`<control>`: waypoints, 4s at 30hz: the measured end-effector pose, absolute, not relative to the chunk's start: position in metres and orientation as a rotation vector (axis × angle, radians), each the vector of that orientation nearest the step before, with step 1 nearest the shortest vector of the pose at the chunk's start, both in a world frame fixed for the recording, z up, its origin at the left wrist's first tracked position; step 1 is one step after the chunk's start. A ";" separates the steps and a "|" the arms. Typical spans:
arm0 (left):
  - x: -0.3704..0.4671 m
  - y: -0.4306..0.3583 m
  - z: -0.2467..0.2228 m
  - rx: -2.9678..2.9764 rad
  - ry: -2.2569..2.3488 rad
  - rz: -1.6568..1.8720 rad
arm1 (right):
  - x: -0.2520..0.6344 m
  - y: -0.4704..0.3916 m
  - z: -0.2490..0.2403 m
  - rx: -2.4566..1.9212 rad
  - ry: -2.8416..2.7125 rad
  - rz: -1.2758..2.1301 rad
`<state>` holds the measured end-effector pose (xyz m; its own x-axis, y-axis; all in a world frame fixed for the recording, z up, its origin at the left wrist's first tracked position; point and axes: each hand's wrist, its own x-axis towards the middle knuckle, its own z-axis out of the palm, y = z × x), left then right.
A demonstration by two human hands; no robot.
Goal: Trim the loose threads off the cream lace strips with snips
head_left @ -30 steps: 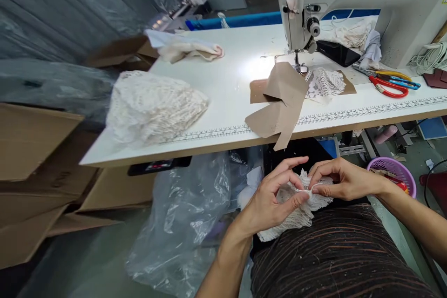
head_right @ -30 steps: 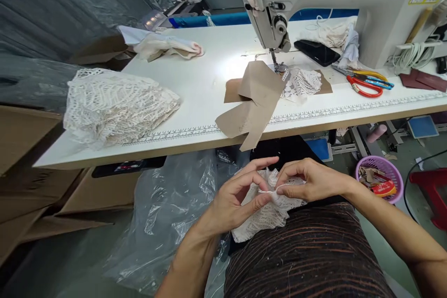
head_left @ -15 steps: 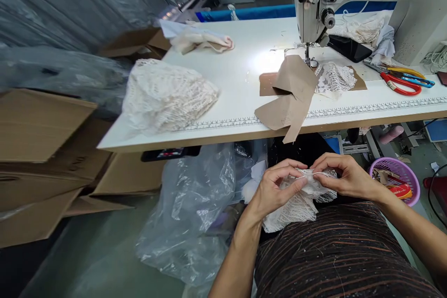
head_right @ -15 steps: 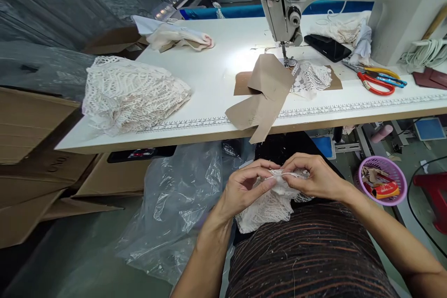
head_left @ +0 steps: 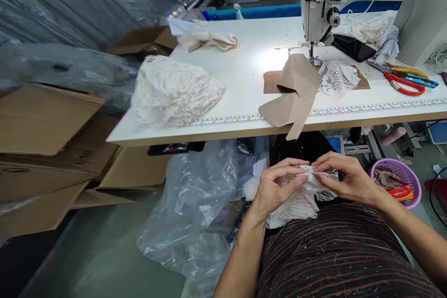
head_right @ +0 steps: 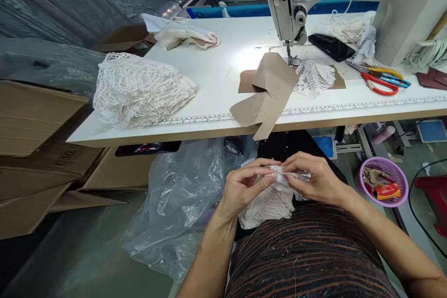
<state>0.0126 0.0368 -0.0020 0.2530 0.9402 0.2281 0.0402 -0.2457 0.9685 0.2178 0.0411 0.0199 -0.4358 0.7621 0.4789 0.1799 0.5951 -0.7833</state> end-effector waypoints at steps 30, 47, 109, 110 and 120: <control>0.016 0.036 -0.012 1.243 0.970 1.087 | 0.218 0.040 0.002 -0.765 -1.901 0.720; 0.021 0.035 -0.001 1.299 1.111 1.206 | 0.217 0.041 0.002 -0.775 -1.892 0.795; 0.019 0.025 -0.016 1.452 1.173 1.344 | 0.212 0.033 -0.002 -0.996 -1.779 0.899; 0.019 0.026 -0.017 1.466 1.184 1.343 | 0.213 0.034 -0.004 -1.002 -1.794 0.896; 0.022 0.037 -0.004 0.979 1.175 1.172 | 0.223 0.043 -0.001 -1.052 -1.314 1.553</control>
<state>0.0225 0.0369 -0.0042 -0.0008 0.9880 -0.1547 -0.1519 0.1528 0.9765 0.2232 0.0428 -0.0006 -0.3084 0.9474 -0.0853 -0.0727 -0.1129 -0.9909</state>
